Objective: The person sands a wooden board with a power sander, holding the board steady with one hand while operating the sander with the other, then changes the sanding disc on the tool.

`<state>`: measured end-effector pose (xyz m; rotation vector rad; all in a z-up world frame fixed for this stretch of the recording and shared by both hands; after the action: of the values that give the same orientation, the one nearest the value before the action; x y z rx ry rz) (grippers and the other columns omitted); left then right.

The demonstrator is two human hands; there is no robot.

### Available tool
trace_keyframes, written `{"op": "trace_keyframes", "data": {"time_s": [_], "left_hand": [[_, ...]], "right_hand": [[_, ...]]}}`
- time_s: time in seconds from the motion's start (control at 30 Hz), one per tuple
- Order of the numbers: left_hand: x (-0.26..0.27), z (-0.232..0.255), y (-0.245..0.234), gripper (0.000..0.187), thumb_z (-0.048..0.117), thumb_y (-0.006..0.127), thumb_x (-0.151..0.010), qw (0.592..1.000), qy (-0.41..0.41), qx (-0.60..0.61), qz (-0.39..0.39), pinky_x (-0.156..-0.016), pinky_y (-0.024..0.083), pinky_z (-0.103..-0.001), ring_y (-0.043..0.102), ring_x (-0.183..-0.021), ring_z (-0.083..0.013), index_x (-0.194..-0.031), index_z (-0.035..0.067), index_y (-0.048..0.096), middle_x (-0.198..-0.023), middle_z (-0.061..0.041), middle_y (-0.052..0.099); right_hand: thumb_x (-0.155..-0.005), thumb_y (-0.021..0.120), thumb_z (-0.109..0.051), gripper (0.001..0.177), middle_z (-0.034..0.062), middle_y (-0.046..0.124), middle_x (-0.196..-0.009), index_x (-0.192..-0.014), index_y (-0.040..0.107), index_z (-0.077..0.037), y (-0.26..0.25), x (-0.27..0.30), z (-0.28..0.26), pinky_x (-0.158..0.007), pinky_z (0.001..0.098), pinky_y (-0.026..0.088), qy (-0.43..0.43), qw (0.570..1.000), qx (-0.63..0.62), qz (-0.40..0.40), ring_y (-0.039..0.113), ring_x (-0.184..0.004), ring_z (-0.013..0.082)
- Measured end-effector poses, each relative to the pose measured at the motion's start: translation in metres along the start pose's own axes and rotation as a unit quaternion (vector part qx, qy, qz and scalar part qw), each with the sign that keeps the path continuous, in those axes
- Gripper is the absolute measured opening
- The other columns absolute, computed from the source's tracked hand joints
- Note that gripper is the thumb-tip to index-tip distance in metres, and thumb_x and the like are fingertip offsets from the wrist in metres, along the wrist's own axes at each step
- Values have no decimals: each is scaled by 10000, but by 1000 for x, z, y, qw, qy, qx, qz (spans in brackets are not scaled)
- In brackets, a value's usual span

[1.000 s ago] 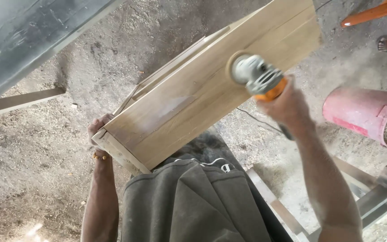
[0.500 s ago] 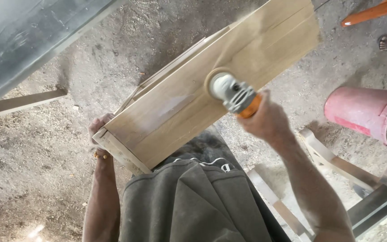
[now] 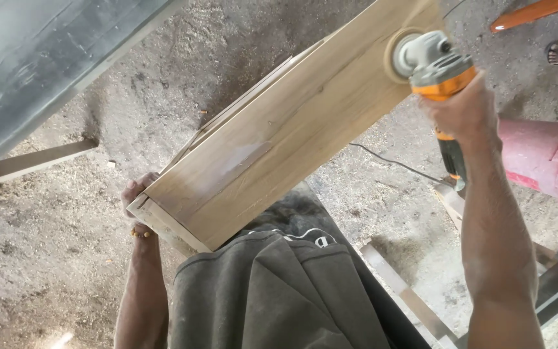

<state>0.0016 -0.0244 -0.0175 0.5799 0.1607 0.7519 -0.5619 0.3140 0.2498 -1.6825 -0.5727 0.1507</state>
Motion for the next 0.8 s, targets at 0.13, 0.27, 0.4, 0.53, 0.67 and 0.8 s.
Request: {"op": "trace_keyframes", "data": {"time_s": [0.13,0.27,0.4,0.53,0.67,0.8], "left_hand": [[0,-9,-13,551,449,308,-1062,1000,-11,21,-14,-812,380,-395,440,-807,-235,-702,65,471,-726,-95,496],[1,-6,-9,553,446,310,-1061,1000,-7,17,-10,-829,390,-409,446,-775,-236,-702,61,480,-697,-101,506],[6,-2,-5,553,443,319,-1052,1000,-20,19,-2,-832,393,-413,454,-790,-244,-706,50,499,-725,-109,519],[13,-14,-18,555,409,343,-1080,1000,6,26,14,-787,403,-409,469,-743,-233,-692,48,509,-693,-108,529],[12,0,2,582,418,339,-1076,1000,13,0,25,-800,412,-407,471,-711,-236,-678,40,532,-663,-114,535],[8,7,9,575,441,318,-1052,999,-11,-22,37,-854,405,-417,466,-774,-258,-694,45,531,-706,-125,537]], "right_hand": [[-865,955,-342,808,223,679,-1144,-1307,452,110,-6,-14,10,-770,393,603,41,998,-45,21,712,-953,260],[-884,866,-297,692,169,692,-1119,-1352,502,60,-2,21,-36,-683,366,611,59,987,-142,-37,713,-888,230],[-796,857,-241,880,189,663,-1034,-1398,328,121,22,83,-94,-616,327,655,-22,984,-121,-127,726,-772,224],[-780,870,-266,886,203,663,-1033,-1385,344,109,33,76,-79,-633,328,660,-50,981,-66,-173,737,-772,238],[-782,900,-285,975,223,652,-1093,-1438,303,119,17,35,-43,-672,370,653,-6,991,-37,-130,721,-838,273],[-751,968,-249,976,251,628,-1160,-1393,364,171,3,-14,6,-719,393,639,-19,998,-64,-11,687,-935,278]]}}
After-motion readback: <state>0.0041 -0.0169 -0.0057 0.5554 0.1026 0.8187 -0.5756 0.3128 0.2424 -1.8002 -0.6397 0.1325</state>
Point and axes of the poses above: each hand's wrist, its own x-axis away from the middle knuckle, its own y-axis out of the palm, z = x × y, the point moved 1 cm from there along -x, towards the middle knuckle
